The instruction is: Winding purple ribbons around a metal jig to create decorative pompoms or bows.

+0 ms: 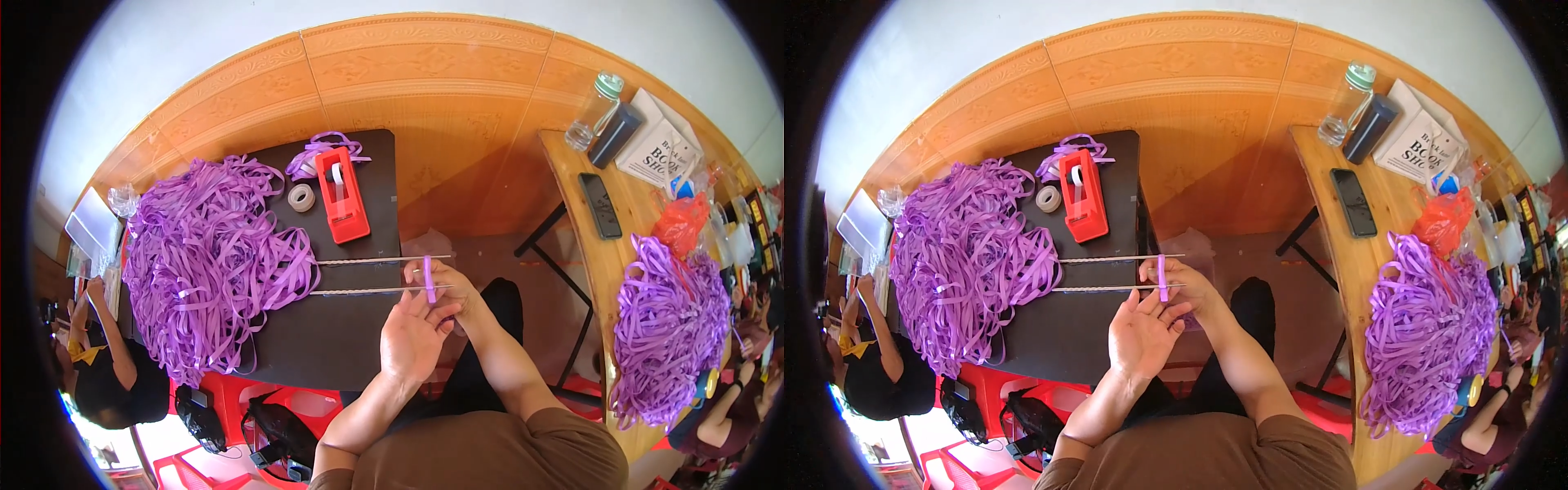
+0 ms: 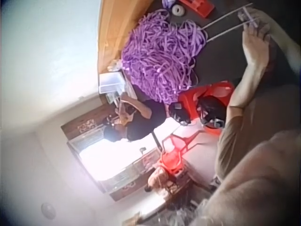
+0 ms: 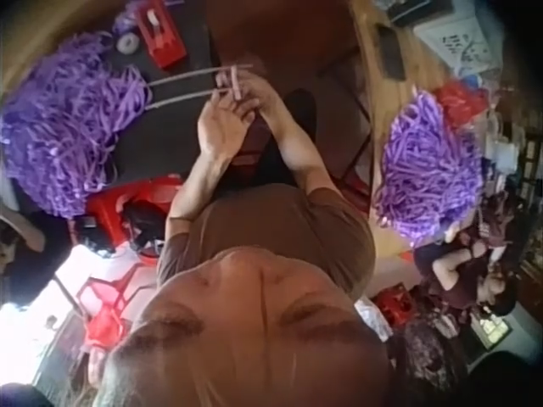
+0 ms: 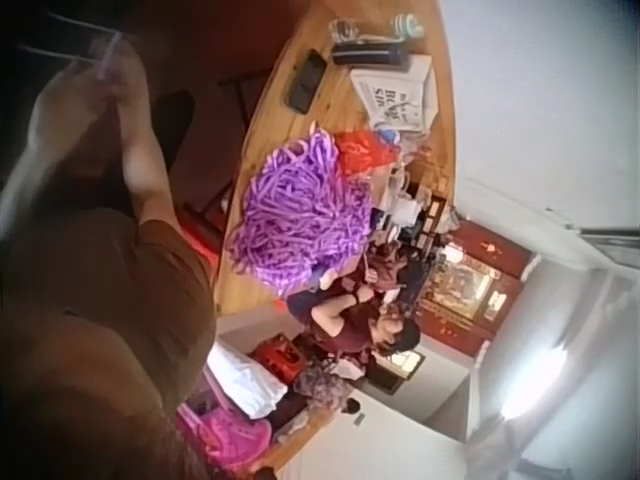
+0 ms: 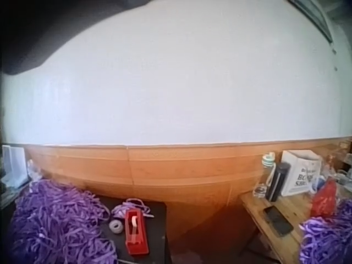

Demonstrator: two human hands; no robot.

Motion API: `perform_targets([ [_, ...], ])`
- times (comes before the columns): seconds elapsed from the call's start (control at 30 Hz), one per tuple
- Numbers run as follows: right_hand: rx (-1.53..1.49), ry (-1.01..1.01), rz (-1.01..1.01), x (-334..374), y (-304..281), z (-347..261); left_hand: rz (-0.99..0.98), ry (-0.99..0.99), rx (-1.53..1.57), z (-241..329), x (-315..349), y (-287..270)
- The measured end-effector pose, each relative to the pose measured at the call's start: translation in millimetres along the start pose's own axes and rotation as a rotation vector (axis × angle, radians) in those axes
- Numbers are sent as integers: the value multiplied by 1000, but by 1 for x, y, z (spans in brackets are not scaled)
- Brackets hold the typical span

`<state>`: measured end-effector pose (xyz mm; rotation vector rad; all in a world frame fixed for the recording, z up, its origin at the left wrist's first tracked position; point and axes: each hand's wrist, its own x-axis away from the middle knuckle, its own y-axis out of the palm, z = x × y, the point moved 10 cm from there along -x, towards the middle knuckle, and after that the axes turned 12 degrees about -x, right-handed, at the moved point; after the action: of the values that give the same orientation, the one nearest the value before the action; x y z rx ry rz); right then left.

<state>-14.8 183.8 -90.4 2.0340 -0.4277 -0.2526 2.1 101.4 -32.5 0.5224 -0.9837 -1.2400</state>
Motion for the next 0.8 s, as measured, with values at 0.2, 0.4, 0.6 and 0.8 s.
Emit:
perform_targets([
  [0.2, -2, -42, 74, 1, 4, -4, 0, 0, -11, 0, 1, 0],
  [0.4, 64, -136, 262, 5, -19, -12, 5, 8, -24, -2, -1, -1],
  [0.6, -7, -212, 486, 41, -44, -26, 5, 14, -16, 0, -1, -1],
  [0.8, -211, -208, 414, 36, -11, -24, 19, 21, -12, 0, 0, -3],
])
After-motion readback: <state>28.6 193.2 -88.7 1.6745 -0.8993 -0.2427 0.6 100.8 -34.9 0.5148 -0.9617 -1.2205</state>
